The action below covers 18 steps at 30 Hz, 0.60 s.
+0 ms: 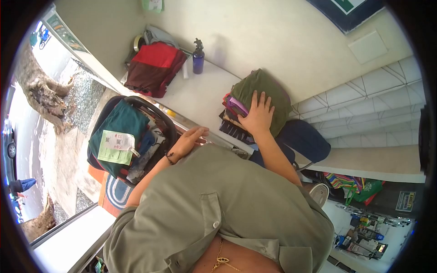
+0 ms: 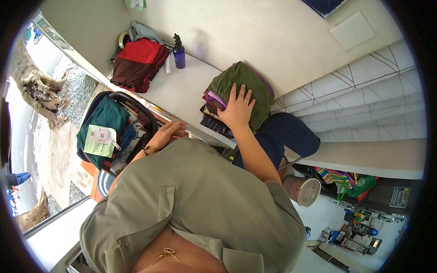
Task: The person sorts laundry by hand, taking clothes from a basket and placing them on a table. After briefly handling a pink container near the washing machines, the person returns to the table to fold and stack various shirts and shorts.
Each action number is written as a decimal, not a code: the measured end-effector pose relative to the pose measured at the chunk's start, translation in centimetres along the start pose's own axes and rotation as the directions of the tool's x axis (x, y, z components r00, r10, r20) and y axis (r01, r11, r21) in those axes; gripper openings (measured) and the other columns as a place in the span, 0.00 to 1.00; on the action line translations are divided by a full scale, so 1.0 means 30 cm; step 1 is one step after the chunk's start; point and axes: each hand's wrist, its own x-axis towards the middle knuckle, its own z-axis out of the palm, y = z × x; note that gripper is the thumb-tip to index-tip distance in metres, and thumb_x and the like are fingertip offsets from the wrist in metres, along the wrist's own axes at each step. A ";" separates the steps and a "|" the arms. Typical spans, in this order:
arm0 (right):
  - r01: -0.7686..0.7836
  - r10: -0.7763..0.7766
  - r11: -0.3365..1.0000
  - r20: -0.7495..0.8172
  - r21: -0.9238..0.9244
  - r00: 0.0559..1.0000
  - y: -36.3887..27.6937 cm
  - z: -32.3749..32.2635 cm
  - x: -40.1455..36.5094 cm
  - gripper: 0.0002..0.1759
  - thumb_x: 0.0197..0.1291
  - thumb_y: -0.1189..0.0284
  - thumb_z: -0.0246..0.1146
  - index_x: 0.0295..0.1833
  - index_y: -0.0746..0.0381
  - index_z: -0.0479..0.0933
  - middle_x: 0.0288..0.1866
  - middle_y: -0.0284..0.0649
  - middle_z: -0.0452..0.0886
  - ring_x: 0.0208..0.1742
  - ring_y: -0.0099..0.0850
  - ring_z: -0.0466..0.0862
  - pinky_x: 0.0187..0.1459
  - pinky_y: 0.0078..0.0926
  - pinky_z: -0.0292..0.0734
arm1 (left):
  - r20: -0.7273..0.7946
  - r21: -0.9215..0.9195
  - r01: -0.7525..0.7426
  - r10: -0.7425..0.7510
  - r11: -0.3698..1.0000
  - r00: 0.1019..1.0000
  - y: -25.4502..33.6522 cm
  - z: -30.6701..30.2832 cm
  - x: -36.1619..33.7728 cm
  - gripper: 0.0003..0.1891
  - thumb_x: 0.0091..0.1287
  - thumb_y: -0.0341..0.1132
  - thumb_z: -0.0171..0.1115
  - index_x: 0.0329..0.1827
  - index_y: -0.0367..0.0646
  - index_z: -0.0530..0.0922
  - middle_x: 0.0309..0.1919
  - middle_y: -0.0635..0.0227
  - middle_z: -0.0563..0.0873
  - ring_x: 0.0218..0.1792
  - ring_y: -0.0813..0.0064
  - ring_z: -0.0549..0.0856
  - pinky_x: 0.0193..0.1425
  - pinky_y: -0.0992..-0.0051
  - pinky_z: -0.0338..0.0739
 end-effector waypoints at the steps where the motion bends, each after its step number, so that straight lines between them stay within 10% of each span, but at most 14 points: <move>1: 0.002 -0.002 1.000 -0.001 -0.016 1.000 -0.007 -0.003 0.000 0.51 0.46 0.56 0.72 0.76 0.59 0.60 0.75 0.55 0.65 0.74 0.57 0.65 0.69 0.60 0.64 | 0.000 0.005 0.001 -0.001 1.000 1.000 -0.002 -0.002 0.001 0.25 0.80 0.51 0.44 0.66 0.41 0.73 0.57 0.62 0.82 0.54 0.74 0.82 0.57 0.74 0.76; 12: 0.096 -0.093 0.975 -0.025 0.202 0.995 0.092 0.019 0.069 0.42 0.49 0.59 0.72 0.71 0.61 0.68 0.65 0.53 0.78 0.63 0.53 0.79 0.60 0.45 0.78 | -0.015 -0.060 -0.002 0.001 0.998 1.000 0.011 -0.006 -0.006 0.25 0.81 0.51 0.41 0.67 0.42 0.73 0.58 0.63 0.81 0.51 0.74 0.83 0.55 0.74 0.77; 15: -0.098 0.068 0.947 0.107 0.307 0.992 0.147 -0.077 0.129 0.37 0.49 0.61 0.70 0.65 0.64 0.73 0.54 0.57 0.83 0.54 0.53 0.84 0.55 0.44 0.80 | 0.006 -0.054 0.028 -0.028 0.998 1.000 0.061 0.001 -0.004 0.26 0.81 0.52 0.41 0.68 0.41 0.72 0.60 0.61 0.79 0.52 0.71 0.83 0.55 0.73 0.77; 18: 0.014 0.069 0.815 -0.123 0.579 0.990 0.292 -0.122 0.193 0.26 0.50 0.67 0.66 0.56 0.66 0.79 0.46 0.59 0.84 0.50 0.53 0.85 0.50 0.44 0.80 | 0.093 -0.091 0.041 -0.032 0.995 0.995 0.054 -0.008 0.042 0.31 0.79 0.57 0.39 0.70 0.40 0.69 0.64 0.57 0.76 0.56 0.63 0.80 0.58 0.67 0.76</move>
